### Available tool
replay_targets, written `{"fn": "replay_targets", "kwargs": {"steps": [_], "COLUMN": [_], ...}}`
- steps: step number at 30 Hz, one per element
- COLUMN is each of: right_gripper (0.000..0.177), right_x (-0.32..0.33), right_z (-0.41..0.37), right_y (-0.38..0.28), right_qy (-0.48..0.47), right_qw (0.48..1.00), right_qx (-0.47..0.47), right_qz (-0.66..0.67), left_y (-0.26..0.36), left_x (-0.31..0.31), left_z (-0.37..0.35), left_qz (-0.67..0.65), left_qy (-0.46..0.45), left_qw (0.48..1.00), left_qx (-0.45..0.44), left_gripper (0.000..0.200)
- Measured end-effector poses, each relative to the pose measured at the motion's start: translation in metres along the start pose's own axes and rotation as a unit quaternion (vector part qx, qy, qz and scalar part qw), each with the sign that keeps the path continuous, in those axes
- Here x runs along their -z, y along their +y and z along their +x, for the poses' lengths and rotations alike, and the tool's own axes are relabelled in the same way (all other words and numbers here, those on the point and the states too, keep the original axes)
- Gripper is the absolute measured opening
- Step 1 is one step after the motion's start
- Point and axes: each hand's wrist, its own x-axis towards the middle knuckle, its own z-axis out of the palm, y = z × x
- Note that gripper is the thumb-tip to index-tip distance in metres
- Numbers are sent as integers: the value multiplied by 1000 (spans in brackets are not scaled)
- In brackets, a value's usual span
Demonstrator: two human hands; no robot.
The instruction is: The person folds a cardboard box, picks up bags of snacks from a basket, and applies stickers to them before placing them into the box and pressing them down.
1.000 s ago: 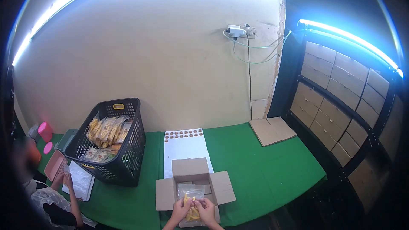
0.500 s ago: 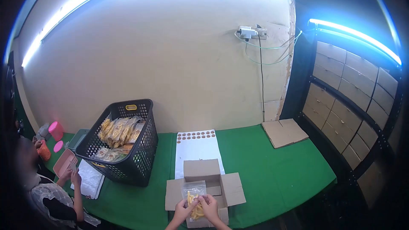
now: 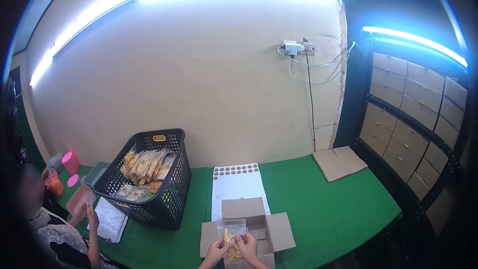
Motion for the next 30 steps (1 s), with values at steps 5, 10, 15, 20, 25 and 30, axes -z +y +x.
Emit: {"fn": "replay_targets", "kwargs": {"steps": [5, 10, 15, 20, 25, 30], "right_gripper": [19, 27, 28, 34, 37, 41], "right_x": [0, -3, -20, -26, -29, -28], "right_z": [20, 42, 45, 50, 48, 50], "right_y": [20, 33, 37, 58, 50, 53], "right_qy": [-19, -77, -133, -164, -202, -205], "right_qw": [999, 992, 988, 986, 975, 977], "right_qx": [-33, -74, -48, -33, -84, -53], "right_qz": [39, 66, 55, -11, -28, -30], "left_y": [-35, -28, -21, -41, -38, -36], "left_x": [18, 10, 17, 27, 30, 36], "left_z": [17, 24, 37, 49, 53, 60], "left_qz": [130, 69, 80, 68, 145, 75], "left_qy": [4, 80, 146, 171, 205, 201], "left_qw": [991, 993, 984, 980, 960, 975], "left_qx": [-21, -48, -70, -71, -127, -59], "left_gripper": [31, 37, 38, 34, 30, 29]}}
